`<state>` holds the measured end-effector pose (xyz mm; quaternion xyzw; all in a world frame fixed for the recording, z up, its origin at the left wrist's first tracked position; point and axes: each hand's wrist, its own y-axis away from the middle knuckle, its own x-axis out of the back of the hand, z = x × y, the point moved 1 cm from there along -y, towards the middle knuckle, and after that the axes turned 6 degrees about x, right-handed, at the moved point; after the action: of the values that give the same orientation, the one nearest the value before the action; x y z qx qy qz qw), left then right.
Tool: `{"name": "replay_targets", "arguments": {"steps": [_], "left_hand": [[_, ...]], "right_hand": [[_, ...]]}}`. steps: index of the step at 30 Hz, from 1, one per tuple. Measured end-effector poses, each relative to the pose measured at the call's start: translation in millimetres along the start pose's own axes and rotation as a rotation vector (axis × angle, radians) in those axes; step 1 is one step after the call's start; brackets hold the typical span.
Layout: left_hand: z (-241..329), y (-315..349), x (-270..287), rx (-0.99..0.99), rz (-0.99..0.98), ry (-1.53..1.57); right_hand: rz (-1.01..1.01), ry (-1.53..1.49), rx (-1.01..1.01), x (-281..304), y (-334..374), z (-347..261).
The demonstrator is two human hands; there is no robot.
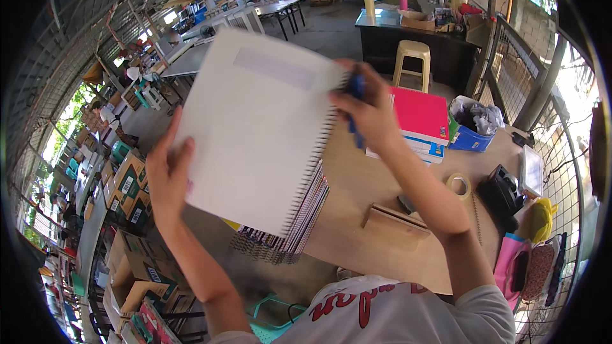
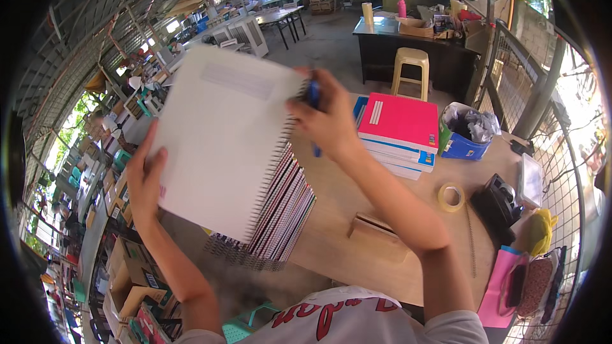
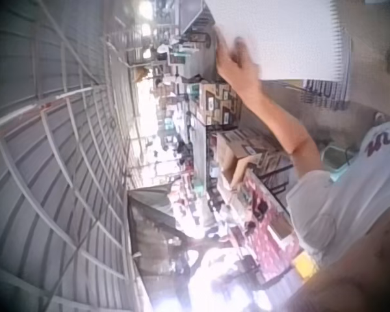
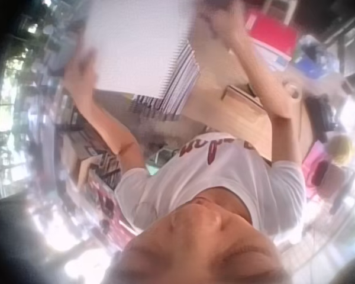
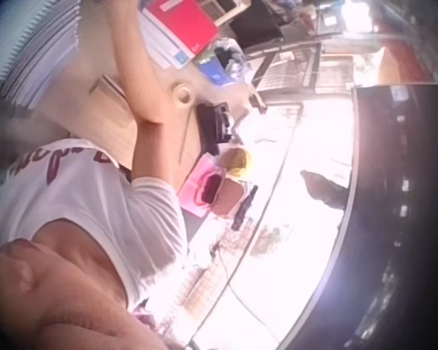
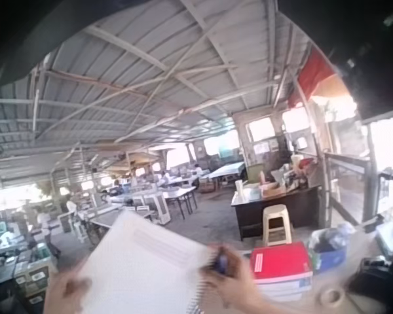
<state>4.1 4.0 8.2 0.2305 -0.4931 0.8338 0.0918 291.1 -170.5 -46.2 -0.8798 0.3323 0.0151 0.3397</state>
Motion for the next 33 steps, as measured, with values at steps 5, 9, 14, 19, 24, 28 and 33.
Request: {"name": "replay_targets", "arguments": {"steps": [5, 9, 14, 19, 24, 28, 33], "left_hand": [[-61.2, -2.6, -5.8, 0.718, -0.655, -0.263], [-146.7, 43.7, -11.6, 0.303, -0.469, -0.350], [-147.9, 47.0, -21.7, 0.422, -0.477, -0.036], [-134.6, 46.0, -16.0, 0.335, -0.371, -0.356], [19.6, 86.5, 12.8, -0.027, 0.038, 0.185], [49.7, 177.1, -61.6, 0.015, -1.031, 1.025], [65.5, 137.9, -344.7, 0.594, -0.704, 1.044]], "right_hand": [[-0.040, 0.688, 0.051, -42.6, 17.6, 84.0], [0.008, 0.530, -0.077, -63.0, 30.5, 127.2], [-0.010, 0.509, -0.180, -58.4, 31.6, 121.6], [-0.018, 0.498, -0.103, -57.1, 24.3, 122.1], [0.098, 0.780, 0.065, 42.7, 91.9, 37.0], [0.286, 1.311, -0.222, 191.2, 203.9, 67.8], [0.317, 1.787, -0.740, 334.6, 382.9, 114.4]]}}
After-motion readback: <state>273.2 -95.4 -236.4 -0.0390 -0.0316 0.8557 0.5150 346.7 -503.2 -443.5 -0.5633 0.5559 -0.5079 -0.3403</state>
